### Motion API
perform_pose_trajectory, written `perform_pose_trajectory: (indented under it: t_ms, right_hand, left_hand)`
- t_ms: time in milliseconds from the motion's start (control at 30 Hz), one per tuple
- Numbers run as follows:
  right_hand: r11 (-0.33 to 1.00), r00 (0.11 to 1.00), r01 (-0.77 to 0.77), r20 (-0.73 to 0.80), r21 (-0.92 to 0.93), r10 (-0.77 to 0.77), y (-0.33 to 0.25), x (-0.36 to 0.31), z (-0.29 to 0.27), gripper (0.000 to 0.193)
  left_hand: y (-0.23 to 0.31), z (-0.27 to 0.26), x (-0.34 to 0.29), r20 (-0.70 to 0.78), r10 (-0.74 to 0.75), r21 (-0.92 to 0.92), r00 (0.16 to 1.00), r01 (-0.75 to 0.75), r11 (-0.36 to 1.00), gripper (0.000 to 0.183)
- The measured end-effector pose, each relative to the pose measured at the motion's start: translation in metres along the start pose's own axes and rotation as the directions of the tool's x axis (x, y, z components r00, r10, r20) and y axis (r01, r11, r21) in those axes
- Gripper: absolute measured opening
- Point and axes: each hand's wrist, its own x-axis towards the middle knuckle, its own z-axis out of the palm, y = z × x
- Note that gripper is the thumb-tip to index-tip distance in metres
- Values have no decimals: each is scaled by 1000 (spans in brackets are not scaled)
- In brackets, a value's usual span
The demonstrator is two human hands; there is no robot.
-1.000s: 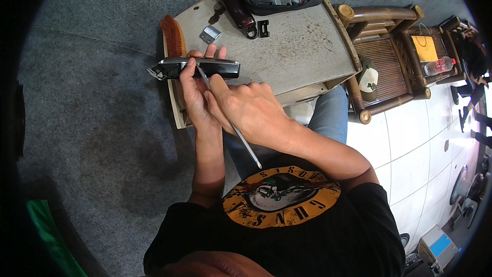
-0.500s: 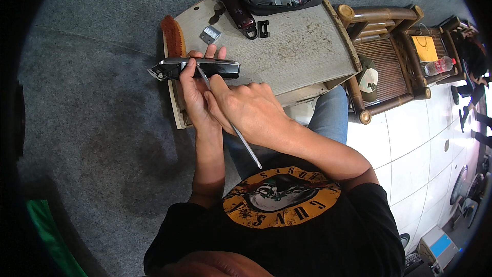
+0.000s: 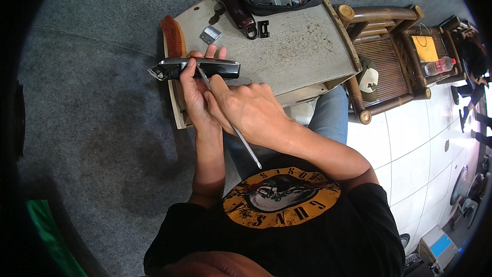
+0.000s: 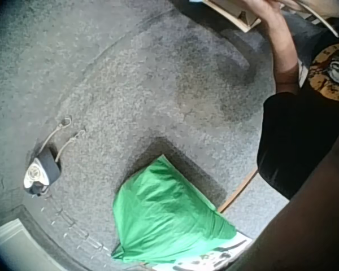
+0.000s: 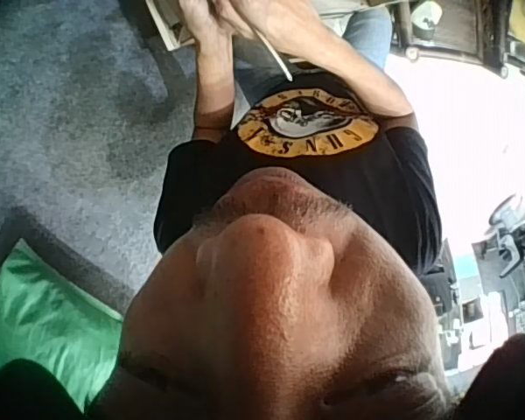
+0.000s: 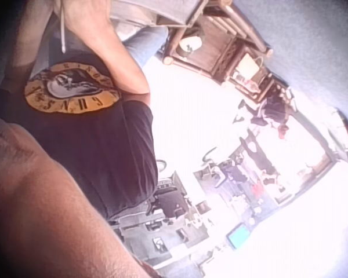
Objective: The person unscrews a screw from a pair of hair clippers using a screwdriver and then removes the metal blade assembly from the plastic housing.
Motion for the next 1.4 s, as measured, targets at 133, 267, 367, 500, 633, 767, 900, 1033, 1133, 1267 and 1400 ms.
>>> perform_pose_trajectory:
  t_ms: [133, 267, 367, 500, 633, 767, 900, 1033, 1133, 1267, 1400]
  right_hand:
    - [1000, 1000, 3, -5, 2, -3, -1, 0, -1, 24]
    - [1000, 1000, 0, -5, -7, 0, -1, 0, 0, 25]
    - [1000, 1000, 1, -10, -15, -1, -1, 0, 0, 25]
    - [1000, 1000, -5, -3, -9, 5, -1, 0, 0, 25]
    - [1000, 1000, -7, 0, 1, 7, 0, 0, 0, 25]
    - [1000, 1000, -13, -28, 21, 14, -1, 0, 1, 22]
    - [1000, 1000, -17, -23, 14, 18, -1, 0, 1, 22]
    - [1000, 999, -16, -28, 12, 16, -2, 0, 1, 22]
    - [999, 999, -22, -23, 27, 23, -2, 0, 1, 22]
    - [1000, 999, -14, -29, 22, 15, -1, 0, 1, 22]
    - [1000, 1000, -20, -1, 8, 20, -2, 0, -1, 24]
  left_hand:
    - [0, 0, 0, 4, 8, 0, 1000, -8, 1000, 29]
    - [0, 0, 0, 2, 11, 3, 1000, -11, 1000, 30]
    - [-1, -2, 1, -1, 8, 2, 1000, -8, 1000, 31]
    - [0, -1, 0, -6, 3, 8, 1000, -3, 1000, 31]
    - [0, -1, 0, 3, 6, 10, 1000, -6, 1000, 30]
    - [-1, -3, 2, 10, 12, 4, 1000, -12, 1000, 30]
    - [1, 0, 0, 10, 3, 1, 1000, -4, 1000, 28]
    - [0, -1, 1, 14, 17, -3, 1000, -17, 1000, 27]
    - [0, -1, 1, 16, 17, -1, 1000, -17, 1000, 28]
    - [1, 0, 1, 12, 10, 0, 1000, -10, 1000, 28]
    - [1, 1, -1, 7, -3, 0, 1000, 3, 1000, 29]
